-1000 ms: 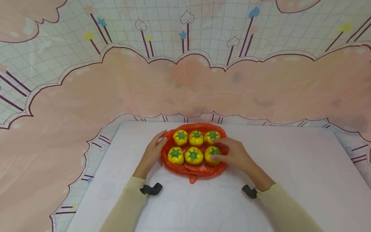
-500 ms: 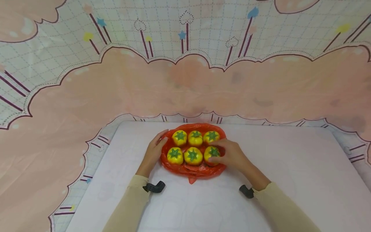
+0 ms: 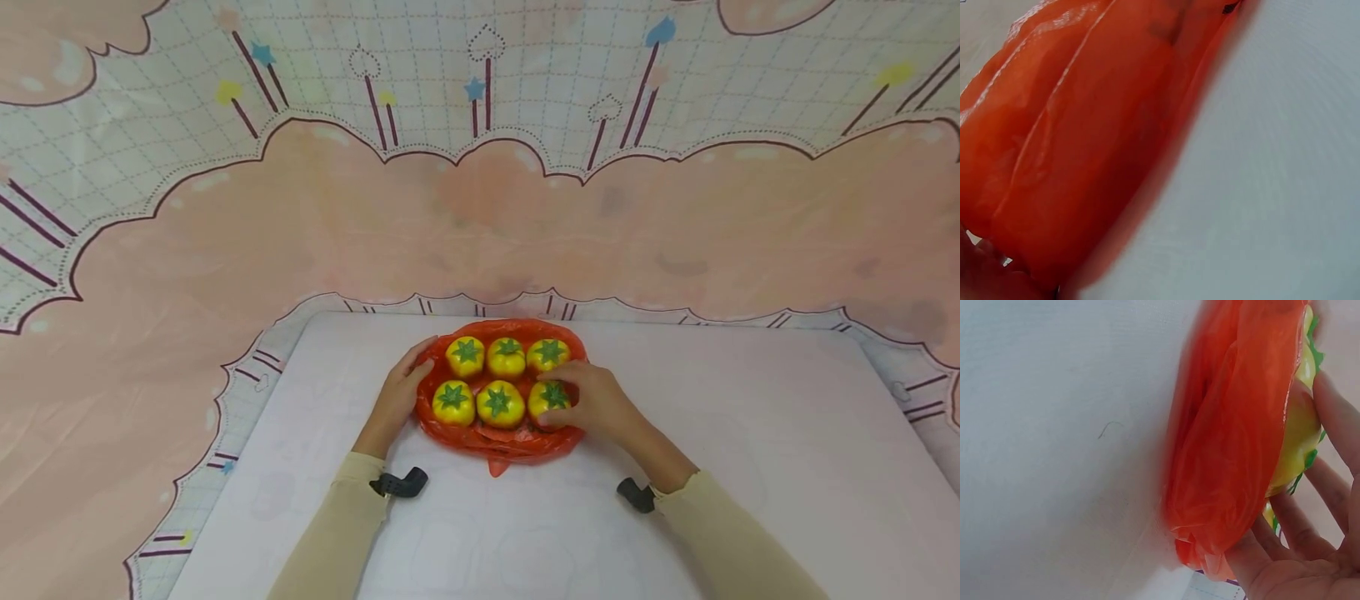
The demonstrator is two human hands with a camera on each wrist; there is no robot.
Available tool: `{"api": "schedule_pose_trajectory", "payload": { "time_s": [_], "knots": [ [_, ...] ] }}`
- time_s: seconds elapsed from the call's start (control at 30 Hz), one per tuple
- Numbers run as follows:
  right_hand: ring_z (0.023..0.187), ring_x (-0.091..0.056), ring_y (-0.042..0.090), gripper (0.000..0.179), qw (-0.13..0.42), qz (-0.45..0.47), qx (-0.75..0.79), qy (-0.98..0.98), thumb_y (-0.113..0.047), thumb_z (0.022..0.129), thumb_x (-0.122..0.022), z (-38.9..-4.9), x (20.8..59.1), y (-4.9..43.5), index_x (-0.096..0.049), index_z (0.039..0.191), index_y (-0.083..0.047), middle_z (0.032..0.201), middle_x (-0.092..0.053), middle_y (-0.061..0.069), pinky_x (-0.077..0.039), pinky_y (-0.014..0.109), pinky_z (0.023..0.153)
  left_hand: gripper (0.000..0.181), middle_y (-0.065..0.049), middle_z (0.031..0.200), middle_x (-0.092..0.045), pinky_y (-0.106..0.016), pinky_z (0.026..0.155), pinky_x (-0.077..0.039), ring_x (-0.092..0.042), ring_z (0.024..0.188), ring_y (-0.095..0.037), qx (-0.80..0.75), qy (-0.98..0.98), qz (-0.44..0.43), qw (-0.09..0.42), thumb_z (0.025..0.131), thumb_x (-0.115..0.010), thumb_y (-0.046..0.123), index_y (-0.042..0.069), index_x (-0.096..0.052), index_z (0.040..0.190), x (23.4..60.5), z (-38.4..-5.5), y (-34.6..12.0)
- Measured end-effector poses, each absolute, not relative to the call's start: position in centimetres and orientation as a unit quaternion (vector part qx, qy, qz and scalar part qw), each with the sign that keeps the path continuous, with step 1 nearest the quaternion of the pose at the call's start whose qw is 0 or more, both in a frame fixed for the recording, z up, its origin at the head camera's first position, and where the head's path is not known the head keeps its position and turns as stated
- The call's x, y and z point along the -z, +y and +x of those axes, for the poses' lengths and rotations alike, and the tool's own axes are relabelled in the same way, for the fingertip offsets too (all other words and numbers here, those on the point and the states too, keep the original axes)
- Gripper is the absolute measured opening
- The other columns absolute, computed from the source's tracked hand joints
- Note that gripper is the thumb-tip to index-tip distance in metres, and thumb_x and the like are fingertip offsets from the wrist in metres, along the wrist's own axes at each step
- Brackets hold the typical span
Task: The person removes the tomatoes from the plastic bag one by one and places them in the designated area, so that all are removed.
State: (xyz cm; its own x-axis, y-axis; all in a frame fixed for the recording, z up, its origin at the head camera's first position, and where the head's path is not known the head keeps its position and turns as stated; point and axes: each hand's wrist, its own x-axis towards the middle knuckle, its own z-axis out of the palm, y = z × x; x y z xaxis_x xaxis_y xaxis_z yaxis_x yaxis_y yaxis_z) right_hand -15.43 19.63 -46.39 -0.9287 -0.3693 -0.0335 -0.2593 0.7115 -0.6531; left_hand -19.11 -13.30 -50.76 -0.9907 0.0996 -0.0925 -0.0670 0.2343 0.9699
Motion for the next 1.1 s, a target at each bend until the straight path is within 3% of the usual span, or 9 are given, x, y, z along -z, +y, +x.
{"api": "schedule_pose_trajectory", "payload": {
  "time_s": [0.3,1.1],
  "knots": [
    [0.119,-0.062,0.03,0.052,0.067,-0.187,0.33,0.923,-0.042,0.078,-0.088,-15.6,46.6,19.9,-0.073,0.121,-0.017,0.124,-0.071,0.004,-0.056,0.056,0.1,0.042,0.007,0.16,-0.043,-0.05,0.126,-0.027,-0.034,0.153,-0.021,-0.632,0.77,0.014,0.088,0.108,-0.047,0.034,0.038,-0.049,0.149,51.2,-19.2,-13.6],
    [0.126,-0.06,0.034,0.053,0.043,-0.17,0.331,0.927,-0.038,0.077,-0.089,-15.2,45.6,20.7,-0.072,0.123,-0.018,0.127,-0.07,0.005,-0.056,0.057,0.099,0.041,0.009,0.159,-0.044,-0.051,0.125,-0.03,-0.035,0.153,-0.021,-0.617,0.782,0.005,0.088,0.106,-0.049,0.036,0.041,-0.051,0.147,51.4,-19.4,-13.7]
  ]
}}
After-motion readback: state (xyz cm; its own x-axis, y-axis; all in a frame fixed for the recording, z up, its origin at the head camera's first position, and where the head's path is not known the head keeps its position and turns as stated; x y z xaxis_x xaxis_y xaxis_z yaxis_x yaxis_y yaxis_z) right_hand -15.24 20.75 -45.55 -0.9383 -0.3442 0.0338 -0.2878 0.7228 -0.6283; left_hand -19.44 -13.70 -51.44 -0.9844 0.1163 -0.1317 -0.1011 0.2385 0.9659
